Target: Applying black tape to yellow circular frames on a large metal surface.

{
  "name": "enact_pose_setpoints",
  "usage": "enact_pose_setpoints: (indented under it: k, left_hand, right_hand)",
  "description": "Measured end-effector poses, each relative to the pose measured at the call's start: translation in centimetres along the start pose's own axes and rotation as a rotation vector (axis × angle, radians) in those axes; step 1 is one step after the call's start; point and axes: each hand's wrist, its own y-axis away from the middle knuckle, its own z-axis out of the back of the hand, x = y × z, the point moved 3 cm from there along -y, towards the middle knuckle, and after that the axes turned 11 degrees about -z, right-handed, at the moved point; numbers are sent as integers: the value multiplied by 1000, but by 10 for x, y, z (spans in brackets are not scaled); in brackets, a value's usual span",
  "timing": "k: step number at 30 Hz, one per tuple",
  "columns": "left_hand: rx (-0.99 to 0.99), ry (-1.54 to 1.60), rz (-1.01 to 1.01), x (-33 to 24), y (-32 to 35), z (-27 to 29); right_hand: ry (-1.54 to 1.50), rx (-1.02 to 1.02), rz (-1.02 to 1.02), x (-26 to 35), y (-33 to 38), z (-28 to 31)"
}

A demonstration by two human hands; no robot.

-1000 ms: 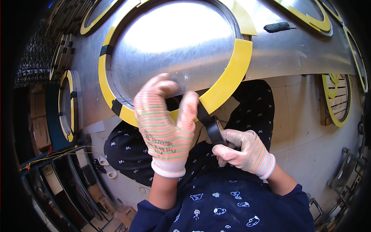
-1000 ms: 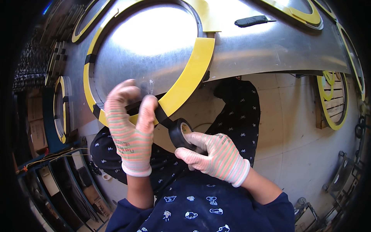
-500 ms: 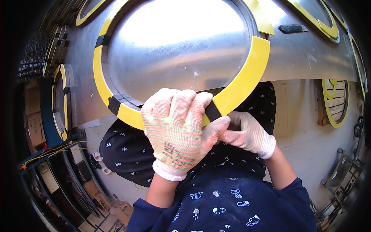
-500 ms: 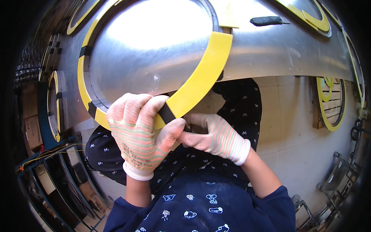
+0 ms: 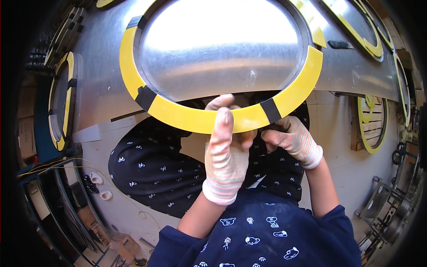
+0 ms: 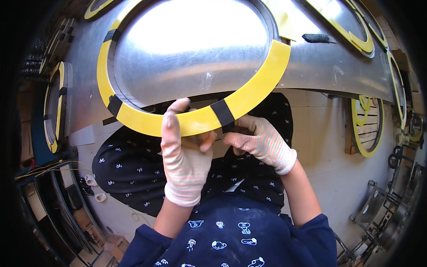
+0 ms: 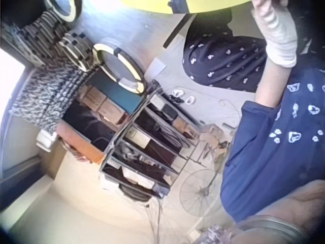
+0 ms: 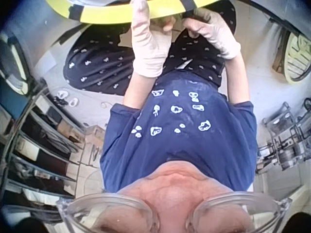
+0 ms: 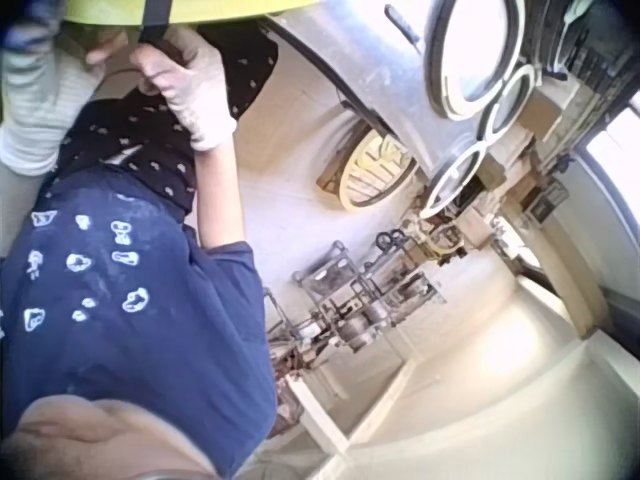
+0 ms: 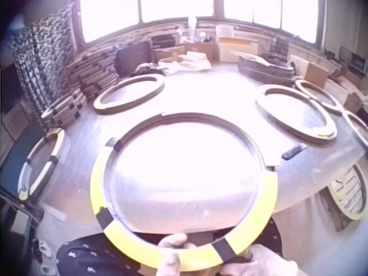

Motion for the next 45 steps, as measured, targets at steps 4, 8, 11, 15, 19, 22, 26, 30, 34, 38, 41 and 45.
enact_pose_setpoints:
  k: [4, 8, 11, 15, 19, 22, 26, 30, 34, 38, 41, 45]
  left_hand:
    - [44, -226, -6, -17, 1, 4]
    - [8, -204, -56, -43, 8, 25]
    - [83, -171, -21, -53, 11, 42]
    - [117, -2, 105, -56, 16, 49]
    - [124, 129, 121, -51, 12, 38]
    - [163, 75, 56, -47, 8, 30]
    - [169, -66, 29, -45, 10, 26]
    - [70, -52, 71, -46, 7, 35]
    - [195, -49, -95, -42, 2, 41]
    - [96, -212, 10, -47, 5, 48]
    - [132, -139, 133, -57, 9, 45]
    - [120, -106, 168, -60, 7, 44]
  right_hand:
    - [37, -21, 58, 5, 1, -15]
    - [621, -7, 535, 16, 0, -47]
    - [119, 97, 300, 4, -20, -51]
    - [19, 328, 541, 2, -39, -43]
    - [-10, 244, 440, 11, -9, -30]
    - [-237, 487, 330, 37, 49, -44]
    - [-168, 305, 191, 84, 82, -65]
    - [-850, 705, -269, 114, 58, -95]
    - [-27, 200, -292, 67, 111, -103]
    - [106, 114, -220, 1, 47, -77]
    - [-44, 200, 424, -7, -31, -48]
    - [33, 141, 435, -8, -14, -21]
